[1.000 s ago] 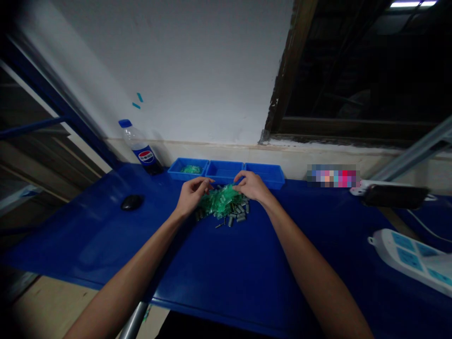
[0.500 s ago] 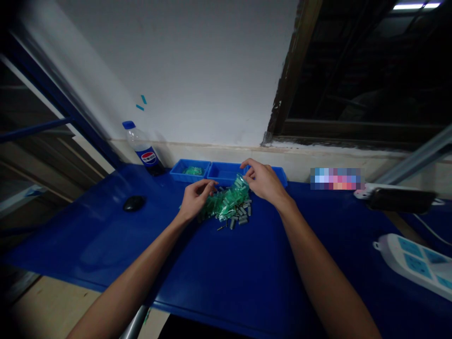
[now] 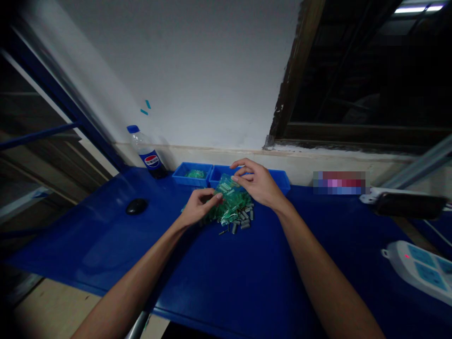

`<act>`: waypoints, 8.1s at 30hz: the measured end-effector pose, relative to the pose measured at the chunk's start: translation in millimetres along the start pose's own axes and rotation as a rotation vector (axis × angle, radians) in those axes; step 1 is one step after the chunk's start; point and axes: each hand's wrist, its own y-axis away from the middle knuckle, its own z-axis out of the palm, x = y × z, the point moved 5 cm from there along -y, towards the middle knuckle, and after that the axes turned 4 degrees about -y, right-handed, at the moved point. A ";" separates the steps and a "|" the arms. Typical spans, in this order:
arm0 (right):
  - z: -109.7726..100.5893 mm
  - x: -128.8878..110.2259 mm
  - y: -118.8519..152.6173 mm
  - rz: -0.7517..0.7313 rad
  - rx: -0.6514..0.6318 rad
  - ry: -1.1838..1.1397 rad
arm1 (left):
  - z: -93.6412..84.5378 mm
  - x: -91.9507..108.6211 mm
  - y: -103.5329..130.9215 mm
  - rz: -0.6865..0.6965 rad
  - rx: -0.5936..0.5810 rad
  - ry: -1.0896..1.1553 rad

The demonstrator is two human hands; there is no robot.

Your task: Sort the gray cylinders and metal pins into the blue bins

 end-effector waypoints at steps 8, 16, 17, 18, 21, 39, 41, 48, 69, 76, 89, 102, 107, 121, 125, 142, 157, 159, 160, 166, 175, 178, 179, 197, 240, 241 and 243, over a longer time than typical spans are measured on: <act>-0.3 22.8 -0.3 0.125 -0.029 0.049 | -15.0 -10.5 -4.4 -0.047 0.090 0.136; 17.5 46.0 7.0 0.265 -0.292 0.384 | -39.8 -42.0 -13.3 -0.130 0.411 0.230; 20.8 48.9 8.0 0.280 -0.300 0.390 | -39.6 -45.5 -13.9 -0.156 0.406 0.231; 23.8 52.0 8.7 0.293 -0.306 0.392 | -38.9 -47.4 -14.1 -0.170 0.398 0.213; 29.3 60.9 9.1 0.329 -0.307 0.357 | -33.1 -43.9 -12.8 -0.148 0.341 0.094; -2.0 22.0 -1.5 0.114 -0.039 -0.003 | -7.4 -13.2 -3.2 0.013 0.142 -0.148; 2.3 19.1 -1.3 0.112 -0.041 -0.047 | -4.1 -10.2 -2.1 0.008 0.078 -0.099; 8.7 31.6 -1.2 0.149 0.017 -0.103 | -6.4 -8.0 -3.7 -0.070 0.013 0.131; 8.6 36.7 -0.5 0.196 -0.027 -0.096 | -9.6 -12.4 -5.0 -0.094 -0.058 0.211; 3.3 49.7 8.0 0.302 -0.288 0.330 | -25.4 -38.1 -13.2 -0.156 0.263 0.343; 36.5 57.3 17.7 0.439 -0.471 0.466 | -18.9 -32.6 -10.9 -0.173 0.209 0.215; -1.4 31.6 4.4 0.177 -0.190 0.174 | -3.6 -19.3 -5.3 -0.035 0.167 -0.028; 1.9 13.2 7.0 0.102 -0.223 0.107 | -0.2 -9.4 -3.4 0.003 0.102 -0.034; 0.7 47.3 2.2 0.217 -0.144 0.215 | -19.3 -35.3 -13.0 -0.140 0.217 0.384; 1.8 60.8 3.6 0.226 -0.206 0.448 | -30.4 -43.7 -14.1 -0.225 0.393 0.560; 23.4 76.1 6.5 0.281 -0.167 0.678 | -17.5 -35.5 -12.0 -0.263 0.211 0.434; 21.8 53.0 8.1 0.171 -0.072 0.806 | -16.4 -37.2 -12.1 -0.241 0.169 0.392; 16.3 44.0 6.6 0.137 -0.050 0.791 | -16.8 -35.9 -12.0 -0.227 0.170 0.371; 13.3 38.7 5.9 0.114 -0.039 0.768 | -17.1 -34.4 -11.8 -0.217 0.174 0.354; 6.7 17.5 4.0 0.136 -0.047 0.199 | -13.2 -14.3 -8.7 -0.104 0.127 0.191; 22.7 23.1 5.2 0.225 -0.114 -0.199 | -3.6 -3.4 -3.5 -0.060 -0.100 0.148; 24.5 27.4 4.3 0.247 -0.102 -0.234 | -4.3 -7.6 -3.8 -0.087 -0.115 0.195; 24.4 29.7 3.9 0.256 -0.089 -0.237 | -4.4 -9.3 -4.2 -0.095 -0.113 0.215; 37.2 81.6 6.8 0.170 0.027 0.489 | -29.5 -41.7 -11.7 -0.322 0.324 0.457; 42.3 69.8 4.6 0.241 0.037 0.011 | -29.0 -35.7 -14.4 -0.194 0.270 0.457; 43.3 69.1 5.3 0.234 0.019 0.038 | -31.5 -36.4 -14.9 -0.194 0.313 0.487; 45.4 66.9 6.6 0.212 -0.007 0.103 | -34.8 -39.0 -15.3 -0.224 0.361 0.547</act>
